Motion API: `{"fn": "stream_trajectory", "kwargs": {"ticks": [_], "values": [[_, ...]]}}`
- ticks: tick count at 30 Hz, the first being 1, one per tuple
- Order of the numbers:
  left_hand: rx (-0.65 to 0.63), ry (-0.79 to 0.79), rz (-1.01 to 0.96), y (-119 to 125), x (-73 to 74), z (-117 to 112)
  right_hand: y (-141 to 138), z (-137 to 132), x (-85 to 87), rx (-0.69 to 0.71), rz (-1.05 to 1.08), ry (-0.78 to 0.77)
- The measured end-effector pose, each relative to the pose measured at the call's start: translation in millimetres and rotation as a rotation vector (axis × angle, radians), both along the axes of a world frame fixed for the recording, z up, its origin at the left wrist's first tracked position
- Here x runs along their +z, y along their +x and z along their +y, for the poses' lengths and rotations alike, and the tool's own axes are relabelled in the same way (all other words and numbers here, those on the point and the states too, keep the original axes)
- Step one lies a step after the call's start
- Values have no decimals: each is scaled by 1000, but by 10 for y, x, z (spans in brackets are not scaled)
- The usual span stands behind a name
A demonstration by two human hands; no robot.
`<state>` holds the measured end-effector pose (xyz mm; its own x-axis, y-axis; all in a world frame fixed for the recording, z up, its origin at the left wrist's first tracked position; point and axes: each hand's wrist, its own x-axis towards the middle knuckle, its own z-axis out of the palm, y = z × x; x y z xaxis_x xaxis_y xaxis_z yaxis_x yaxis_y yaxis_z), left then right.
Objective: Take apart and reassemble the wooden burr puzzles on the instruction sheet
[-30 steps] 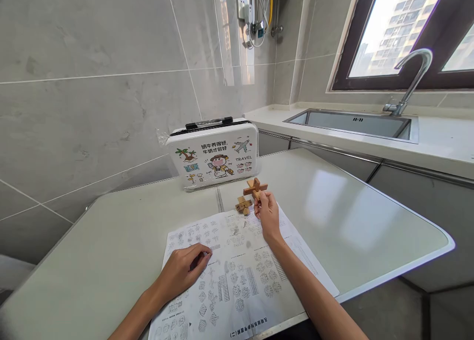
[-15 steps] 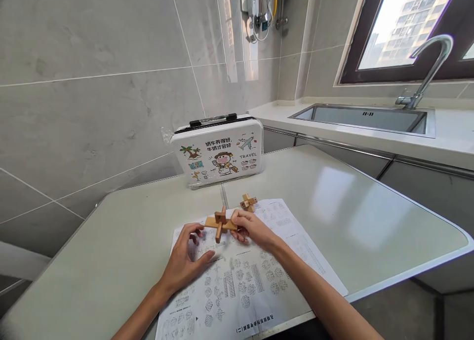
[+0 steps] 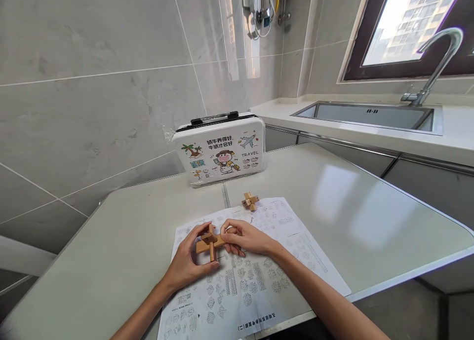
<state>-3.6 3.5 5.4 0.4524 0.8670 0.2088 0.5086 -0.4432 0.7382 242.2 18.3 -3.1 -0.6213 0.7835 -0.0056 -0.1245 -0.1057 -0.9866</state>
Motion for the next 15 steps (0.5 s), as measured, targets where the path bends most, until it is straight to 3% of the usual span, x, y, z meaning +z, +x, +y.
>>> {"fn": "stream_trajectory", "kwargs": {"ticks": [4, 15], "values": [[47, 41, 57, 3, -17, 5, -24, 7, -43, -68, -71, 39], [16, 40, 123, 3, -37, 12, -36, 31, -135, -104, -116, 62]]}}
